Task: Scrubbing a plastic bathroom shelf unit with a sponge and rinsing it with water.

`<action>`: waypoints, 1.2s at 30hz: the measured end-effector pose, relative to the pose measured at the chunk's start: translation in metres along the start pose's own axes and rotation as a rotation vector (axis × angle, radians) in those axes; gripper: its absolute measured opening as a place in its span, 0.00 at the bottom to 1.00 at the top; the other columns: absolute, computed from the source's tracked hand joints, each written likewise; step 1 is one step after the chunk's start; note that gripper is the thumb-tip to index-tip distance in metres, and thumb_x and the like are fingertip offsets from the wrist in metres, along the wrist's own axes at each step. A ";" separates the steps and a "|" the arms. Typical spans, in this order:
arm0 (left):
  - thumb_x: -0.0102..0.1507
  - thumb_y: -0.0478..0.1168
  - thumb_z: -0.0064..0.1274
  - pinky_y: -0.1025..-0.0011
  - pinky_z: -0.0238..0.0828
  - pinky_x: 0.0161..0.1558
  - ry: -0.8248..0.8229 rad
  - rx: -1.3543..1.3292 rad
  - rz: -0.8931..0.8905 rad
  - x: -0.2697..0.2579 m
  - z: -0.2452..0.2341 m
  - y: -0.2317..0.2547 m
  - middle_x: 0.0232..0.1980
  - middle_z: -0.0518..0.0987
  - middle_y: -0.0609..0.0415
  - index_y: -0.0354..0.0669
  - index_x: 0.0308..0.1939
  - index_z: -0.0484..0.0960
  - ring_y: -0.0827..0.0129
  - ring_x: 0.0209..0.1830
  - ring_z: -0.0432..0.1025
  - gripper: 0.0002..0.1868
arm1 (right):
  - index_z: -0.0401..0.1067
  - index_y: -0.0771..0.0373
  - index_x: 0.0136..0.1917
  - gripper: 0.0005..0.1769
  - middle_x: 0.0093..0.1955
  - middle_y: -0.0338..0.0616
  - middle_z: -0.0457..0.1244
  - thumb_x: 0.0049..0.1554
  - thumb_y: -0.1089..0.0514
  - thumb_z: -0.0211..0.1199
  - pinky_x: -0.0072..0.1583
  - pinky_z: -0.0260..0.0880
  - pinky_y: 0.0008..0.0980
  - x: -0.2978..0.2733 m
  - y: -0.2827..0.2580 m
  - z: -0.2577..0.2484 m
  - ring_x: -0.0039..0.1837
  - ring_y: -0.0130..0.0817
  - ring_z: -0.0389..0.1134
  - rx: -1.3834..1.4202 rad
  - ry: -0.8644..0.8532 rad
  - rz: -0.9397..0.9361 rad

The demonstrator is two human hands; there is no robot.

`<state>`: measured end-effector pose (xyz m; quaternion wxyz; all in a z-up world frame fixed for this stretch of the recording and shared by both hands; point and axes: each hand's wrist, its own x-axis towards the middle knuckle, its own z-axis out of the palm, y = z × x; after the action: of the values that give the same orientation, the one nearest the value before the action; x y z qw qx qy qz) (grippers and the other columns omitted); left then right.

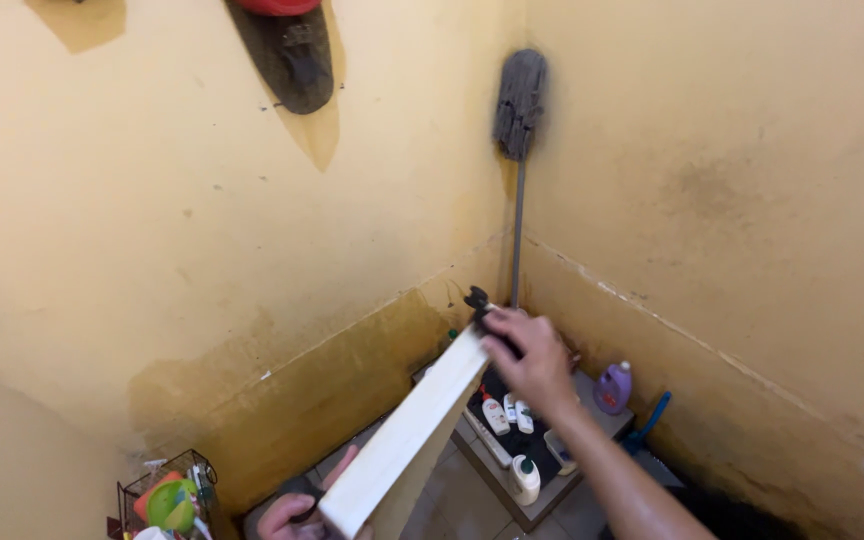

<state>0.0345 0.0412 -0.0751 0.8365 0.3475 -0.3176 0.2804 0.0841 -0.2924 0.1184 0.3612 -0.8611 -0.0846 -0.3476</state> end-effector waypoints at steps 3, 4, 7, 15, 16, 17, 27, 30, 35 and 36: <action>0.63 0.34 0.58 0.36 0.77 0.54 0.022 0.218 0.017 0.031 0.074 0.007 0.54 0.73 0.23 0.42 0.53 0.59 0.22 0.56 0.75 0.24 | 0.78 0.59 0.59 0.21 0.65 0.48 0.69 0.55 0.49 0.68 0.67 0.65 0.43 0.017 0.041 -0.004 0.65 0.46 0.68 -0.117 0.063 0.092; 0.58 0.33 0.62 0.42 0.76 0.59 -0.007 0.441 0.026 0.035 0.094 0.009 0.53 0.72 0.29 0.44 0.54 0.56 0.29 0.56 0.77 0.30 | 0.78 0.59 0.59 0.21 0.64 0.49 0.69 0.57 0.48 0.67 0.67 0.65 0.43 0.019 0.049 -0.005 0.65 0.47 0.68 -0.142 0.080 0.143; 0.51 0.27 0.66 0.47 0.78 0.60 0.174 0.484 0.032 0.035 0.119 -0.001 0.54 0.75 0.35 0.45 0.53 0.56 0.36 0.57 0.78 0.37 | 0.78 0.60 0.59 0.20 0.64 0.50 0.69 0.56 0.49 0.67 0.66 0.64 0.43 0.009 0.025 0.000 0.64 0.48 0.68 -0.155 0.076 0.109; 0.50 0.28 0.65 0.56 0.70 0.60 0.117 0.876 -0.268 0.036 0.126 0.004 0.59 0.76 0.37 0.43 0.56 0.59 0.44 0.59 0.74 0.37 | 0.78 0.61 0.57 0.18 0.64 0.49 0.69 0.53 0.56 0.73 0.57 0.67 0.41 -0.065 -0.147 0.012 0.55 0.46 0.69 0.160 -0.154 -0.314; 0.49 0.30 0.67 0.54 0.70 0.58 0.182 1.046 -0.289 0.029 0.122 0.001 0.55 0.74 0.36 0.44 0.56 0.61 0.44 0.55 0.73 0.37 | 0.78 0.61 0.57 0.18 0.65 0.48 0.68 0.53 0.56 0.73 0.56 0.68 0.39 -0.069 -0.162 0.006 0.53 0.45 0.68 0.185 -0.196 -0.358; 0.49 0.30 0.67 0.54 0.70 0.58 0.177 1.046 -0.293 0.027 0.121 0.002 0.55 0.74 0.36 0.44 0.56 0.61 0.44 0.55 0.73 0.37 | 0.78 0.61 0.57 0.18 0.65 0.48 0.68 0.53 0.56 0.73 0.56 0.68 0.39 -0.070 -0.163 0.003 0.53 0.45 0.68 0.184 -0.194 -0.353; 0.57 0.30 0.63 0.52 0.72 0.63 0.192 0.451 -0.194 0.039 0.124 0.035 0.62 0.72 0.33 0.44 0.61 0.55 0.40 0.64 0.74 0.37 | 0.78 0.60 0.57 0.18 0.65 0.47 0.68 0.53 0.57 0.74 0.60 0.69 0.40 -0.048 -0.097 0.008 0.58 0.44 0.68 0.214 -0.265 -0.430; 0.53 0.25 0.63 0.55 0.72 0.63 0.146 0.545 -0.055 0.043 0.114 0.040 0.61 0.70 0.36 0.44 0.61 0.54 0.39 0.63 0.76 0.40 | 0.78 0.60 0.55 0.16 0.63 0.46 0.69 0.54 0.56 0.72 0.64 0.68 0.39 -0.010 -0.023 0.012 0.63 0.42 0.68 0.158 -0.102 -0.160; 0.49 0.22 0.64 0.51 0.79 0.60 0.204 0.530 0.046 0.033 0.088 0.025 0.58 0.65 0.38 0.44 0.61 0.56 0.37 0.55 0.80 0.42 | 0.75 0.59 0.59 0.16 0.60 0.46 0.68 0.60 0.53 0.66 0.64 0.66 0.40 0.025 0.079 0.025 0.62 0.36 0.67 0.473 0.078 0.317; 0.52 0.23 0.62 0.52 0.75 0.62 0.188 0.483 -0.020 0.028 0.078 0.027 0.58 0.72 0.28 0.45 0.62 0.55 0.36 0.58 0.78 0.41 | 0.74 0.57 0.61 0.16 0.58 0.44 0.67 0.61 0.51 0.63 0.61 0.66 0.41 0.023 0.086 0.026 0.59 0.35 0.67 0.728 0.104 0.556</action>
<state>0.0078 0.0056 -0.0005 0.7579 0.5126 -0.1589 0.3709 0.1490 -0.3398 0.0718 0.7236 -0.6495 0.0512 -0.2279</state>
